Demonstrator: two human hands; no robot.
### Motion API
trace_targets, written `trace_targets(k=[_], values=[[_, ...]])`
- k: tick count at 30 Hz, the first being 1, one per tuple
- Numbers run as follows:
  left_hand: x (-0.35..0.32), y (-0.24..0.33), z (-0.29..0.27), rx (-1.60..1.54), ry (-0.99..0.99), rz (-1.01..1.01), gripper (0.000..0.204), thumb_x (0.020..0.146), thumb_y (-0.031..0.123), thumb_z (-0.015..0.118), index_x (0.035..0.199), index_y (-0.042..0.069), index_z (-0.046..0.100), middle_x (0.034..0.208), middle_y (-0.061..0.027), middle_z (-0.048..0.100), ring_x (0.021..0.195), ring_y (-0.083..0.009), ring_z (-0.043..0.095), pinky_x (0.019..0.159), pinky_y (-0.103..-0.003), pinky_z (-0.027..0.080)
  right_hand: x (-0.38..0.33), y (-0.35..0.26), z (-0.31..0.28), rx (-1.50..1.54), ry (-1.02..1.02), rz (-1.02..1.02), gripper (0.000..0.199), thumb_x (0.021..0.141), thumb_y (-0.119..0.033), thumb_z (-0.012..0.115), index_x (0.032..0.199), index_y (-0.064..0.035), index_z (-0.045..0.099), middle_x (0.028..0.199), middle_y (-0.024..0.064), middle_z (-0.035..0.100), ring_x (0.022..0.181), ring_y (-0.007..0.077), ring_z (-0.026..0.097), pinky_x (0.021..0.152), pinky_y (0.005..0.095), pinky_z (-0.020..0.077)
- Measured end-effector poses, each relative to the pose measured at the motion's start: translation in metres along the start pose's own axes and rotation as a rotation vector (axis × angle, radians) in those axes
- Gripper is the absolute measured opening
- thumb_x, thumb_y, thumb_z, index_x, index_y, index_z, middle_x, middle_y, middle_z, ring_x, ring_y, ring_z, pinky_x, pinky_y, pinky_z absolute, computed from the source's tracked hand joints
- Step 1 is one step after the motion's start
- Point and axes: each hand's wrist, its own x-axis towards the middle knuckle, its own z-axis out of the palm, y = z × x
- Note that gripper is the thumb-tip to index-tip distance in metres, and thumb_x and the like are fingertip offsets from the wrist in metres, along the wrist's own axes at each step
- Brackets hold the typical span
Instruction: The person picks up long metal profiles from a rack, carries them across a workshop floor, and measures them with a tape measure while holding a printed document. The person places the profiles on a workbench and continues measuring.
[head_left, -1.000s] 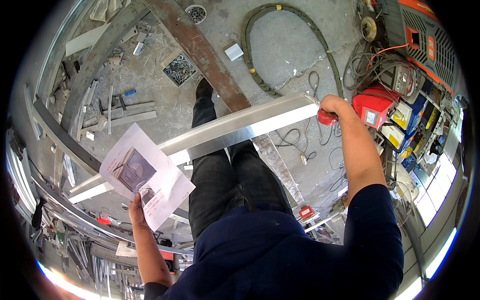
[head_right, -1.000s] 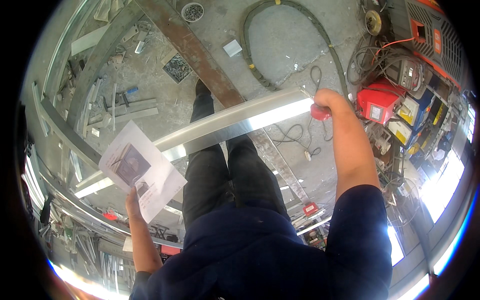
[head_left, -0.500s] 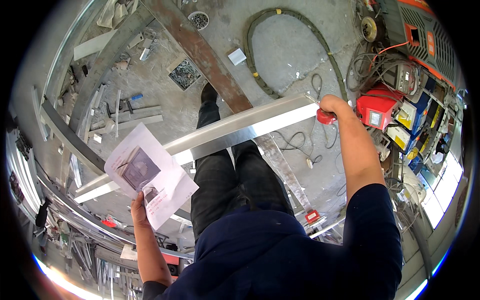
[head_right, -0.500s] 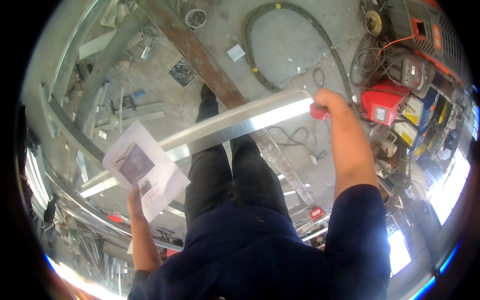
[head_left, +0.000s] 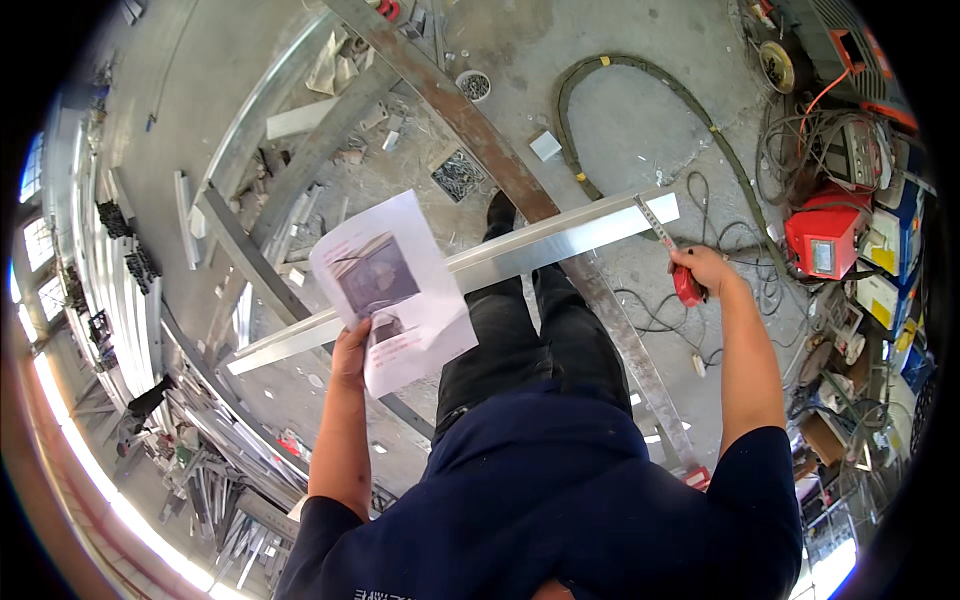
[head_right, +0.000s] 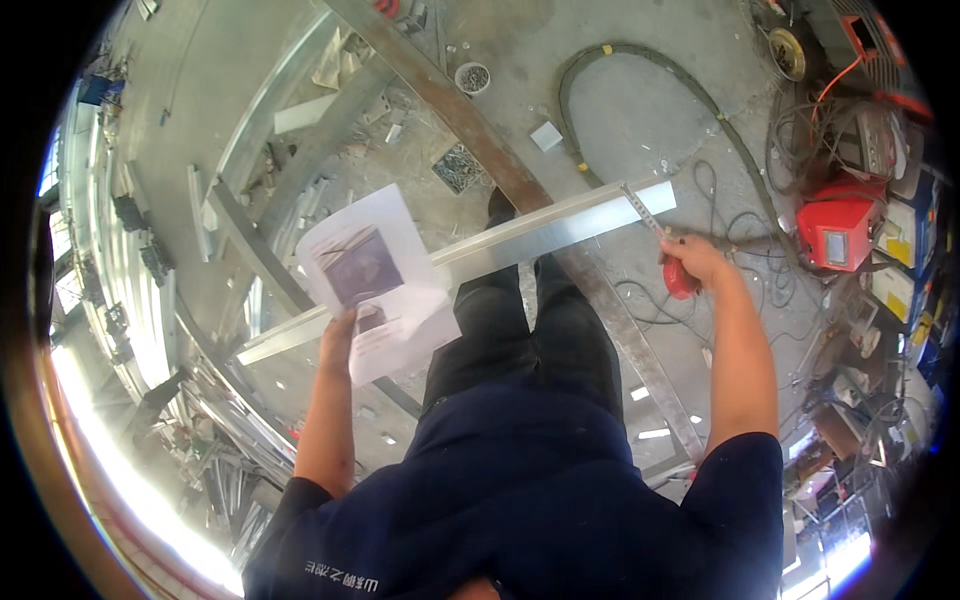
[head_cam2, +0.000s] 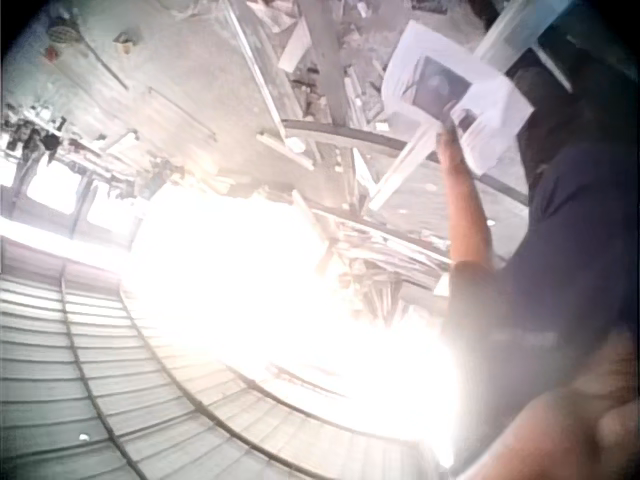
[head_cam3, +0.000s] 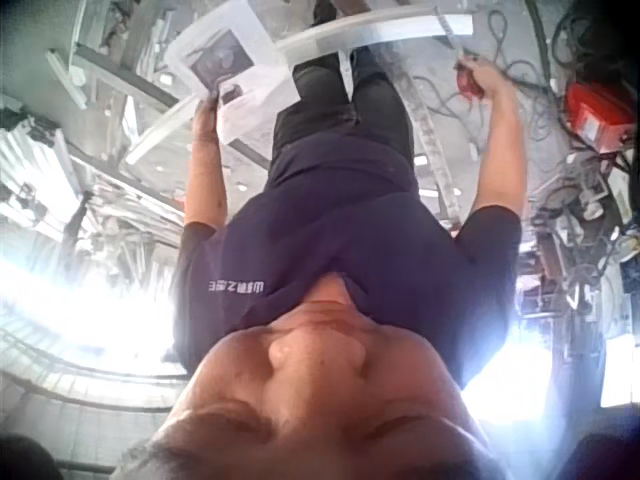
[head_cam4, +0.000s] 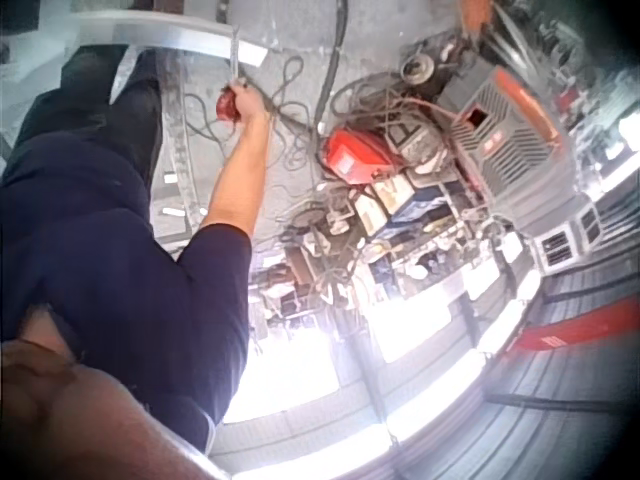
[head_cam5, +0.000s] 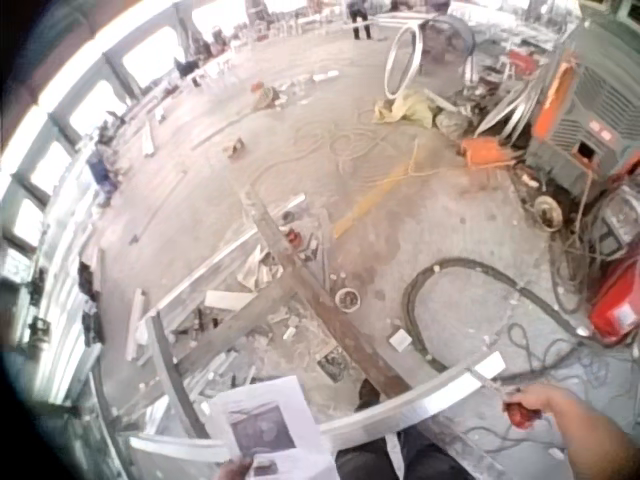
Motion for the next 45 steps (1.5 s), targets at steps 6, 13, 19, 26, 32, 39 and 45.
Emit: trace_targets(k=[6,13,19,26,32,39,45], values=[[-0.035,-0.008,0.023,-0.019,-0.15,0.069,0.033,0.088,0.014,0.059,0.116,-0.003,0.055,0.103,-0.0139,0.065,0.088,-0.0266,0.066,0.08,-0.039,0.054,-0.025,0.103,0.033,0.114,0.002,0.004,0.036,0.09,-0.036,0.058,0.078,-0.0028,0.065,0.068,0.0029,0.056,0.057,0.0136,0.05,0.054,0.0304,0.0416],[-0.064,0.031,0.056,0.129,-0.31,0.168,0.033,0.088,0.015,0.059,0.115,-0.003,0.055,0.101,-0.0136,0.066,0.085,-0.0261,0.066,0.077,-0.039,0.055,-0.05,0.243,0.084,0.295,0.3,0.067,0.034,0.088,-0.031,0.059,0.078,-0.0002,0.066,0.067,0.0069,0.059,0.055,0.0157,0.05,0.053,0.033,0.0411],[-0.048,0.056,0.086,0.264,-0.432,0.19,0.032,0.088,0.014,0.059,0.113,-0.004,0.056,0.098,-0.0146,0.066,0.082,-0.0258,0.067,0.073,-0.038,0.056,-0.108,0.317,0.16,0.393,0.466,0.155,0.04,0.085,-0.039,0.058,0.085,-0.0004,0.069,0.071,0.0131,0.063,0.057,0.0229,0.059,0.052,0.0388,0.0467],[-0.041,0.056,0.094,0.382,-0.534,0.123,0.031,0.089,0.013,0.056,0.113,-0.007,0.055,0.098,-0.0164,0.065,0.08,-0.0266,0.067,0.071,-0.038,0.056,-0.151,0.359,0.31,0.501,0.631,0.255,0.035,0.085,-0.034,0.063,0.079,-0.0006,0.07,0.071,0.01,0.064,0.059,0.0194,0.057,0.057,0.0364,0.0463],[-0.001,0.038,0.082,0.268,-0.688,-0.081,0.031,0.09,0.016,0.056,0.115,-0.003,0.056,0.102,-0.014,0.065,0.086,-0.027,0.066,0.077,-0.04,0.055,-0.178,0.354,0.385,0.682,0.579,0.297,0.035,0.085,-0.034,0.063,0.078,-0.0011,0.07,0.069,0.0095,0.063,0.057,0.0182,0.056,0.054,0.0364,0.0456],[0.043,0.042,0.069,0.81,-0.493,0.049,0.033,0.086,0.016,0.059,0.111,-0.005,0.059,0.1,-0.0175,0.066,0.079,-0.0282,0.067,0.075,-0.041,0.055,-0.185,0.344,0.401,0.646,0.64,0.336,0.034,0.085,-0.034,0.063,0.08,-0.0006,0.07,0.069,0.01,0.063,0.057,0.0194,0.057,0.056,0.0365,0.0468],[0.16,0.04,-0.04,2.258,-0.192,0.544,0.033,0.079,0.018,0.058,0.105,-0.001,0.065,0.11,-0.0246,0.062,0.104,-0.0377,0.06,0.086,-0.043,0.05,-0.181,0.333,0.362,0.509,0.671,0.252,0.036,0.084,-0.036,0.062,0.08,-0.0008,0.071,0.072,0.0131,0.066,0.06,0.0218,0.061,0.058,0.0364,0.0488]])
